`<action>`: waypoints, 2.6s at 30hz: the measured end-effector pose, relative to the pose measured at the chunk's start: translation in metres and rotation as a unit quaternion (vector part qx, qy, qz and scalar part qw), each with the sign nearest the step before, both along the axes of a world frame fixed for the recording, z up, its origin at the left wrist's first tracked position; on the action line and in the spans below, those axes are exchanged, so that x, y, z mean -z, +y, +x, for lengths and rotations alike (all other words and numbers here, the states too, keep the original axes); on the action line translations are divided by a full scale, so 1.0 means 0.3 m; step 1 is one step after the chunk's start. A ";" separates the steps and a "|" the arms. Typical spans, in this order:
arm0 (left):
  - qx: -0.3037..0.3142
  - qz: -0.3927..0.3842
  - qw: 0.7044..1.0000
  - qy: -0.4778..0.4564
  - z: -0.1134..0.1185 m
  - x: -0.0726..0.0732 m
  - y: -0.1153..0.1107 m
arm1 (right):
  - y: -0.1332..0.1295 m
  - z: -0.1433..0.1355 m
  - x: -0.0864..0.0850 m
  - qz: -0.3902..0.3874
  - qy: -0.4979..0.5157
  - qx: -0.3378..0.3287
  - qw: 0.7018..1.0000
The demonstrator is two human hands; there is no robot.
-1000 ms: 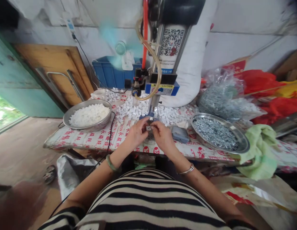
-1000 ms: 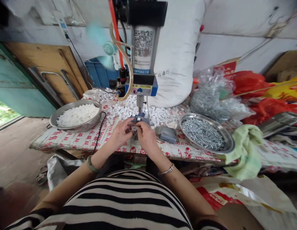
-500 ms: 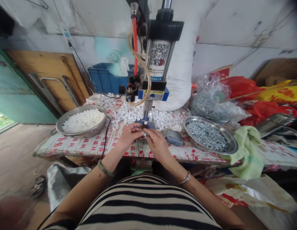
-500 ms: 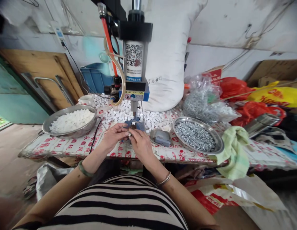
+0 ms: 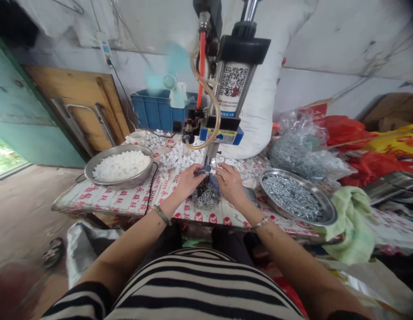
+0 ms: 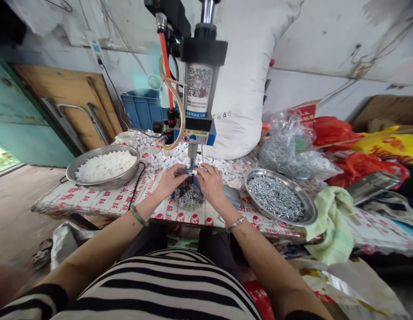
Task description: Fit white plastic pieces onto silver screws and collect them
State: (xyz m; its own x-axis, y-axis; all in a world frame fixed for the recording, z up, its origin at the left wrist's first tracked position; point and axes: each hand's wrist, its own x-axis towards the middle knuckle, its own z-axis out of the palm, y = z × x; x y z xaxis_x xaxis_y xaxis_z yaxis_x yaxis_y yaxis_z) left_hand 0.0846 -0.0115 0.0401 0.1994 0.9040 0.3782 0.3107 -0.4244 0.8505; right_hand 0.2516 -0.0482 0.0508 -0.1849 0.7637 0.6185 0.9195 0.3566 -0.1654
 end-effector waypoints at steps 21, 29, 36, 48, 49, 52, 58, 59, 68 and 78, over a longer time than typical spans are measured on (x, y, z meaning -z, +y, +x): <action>0.044 -0.015 0.999 0.015 0.035 0.031 0.054 | 0.072 -0.077 -0.047 -0.083 -0.140 0.078 0.984; -0.011 0.060 0.996 0.068 0.050 0.023 0.020 | 0.054 -0.062 -0.003 0.027 -0.178 0.005 0.984; -0.030 0.151 0.978 0.140 0.061 0.049 0.028 | 0.024 -0.049 0.014 -0.033 -0.086 0.029 0.995; -0.038 0.141 0.980 0.135 0.061 0.056 0.029 | -0.264 0.129 0.192 -0.042 -0.160 0.214 0.963; -0.038 0.140 0.981 0.132 0.061 0.057 0.029 | -0.277 0.131 0.205 -0.042 -0.174 0.212 0.961; -0.044 0.137 0.982 0.125 0.062 0.060 0.029 | -0.287 0.126 0.221 -0.039 -0.196 0.211 0.957; -0.043 0.125 0.984 0.121 0.059 0.061 0.026 | -0.282 0.119 0.234 -0.019 -0.201 0.212 0.956; -0.043 0.123 0.985 0.117 0.059 0.061 0.026 | -0.283 0.120 0.237 -0.016 -0.196 0.211 0.958; -0.049 0.129 0.984 0.110 0.062 0.062 0.024 | -0.295 0.152 0.184 0.012 -0.138 0.245 0.959; -0.046 0.128 0.983 0.120 0.059 0.060 0.021 | -0.323 0.157 0.230 0.001 -0.173 0.256 0.951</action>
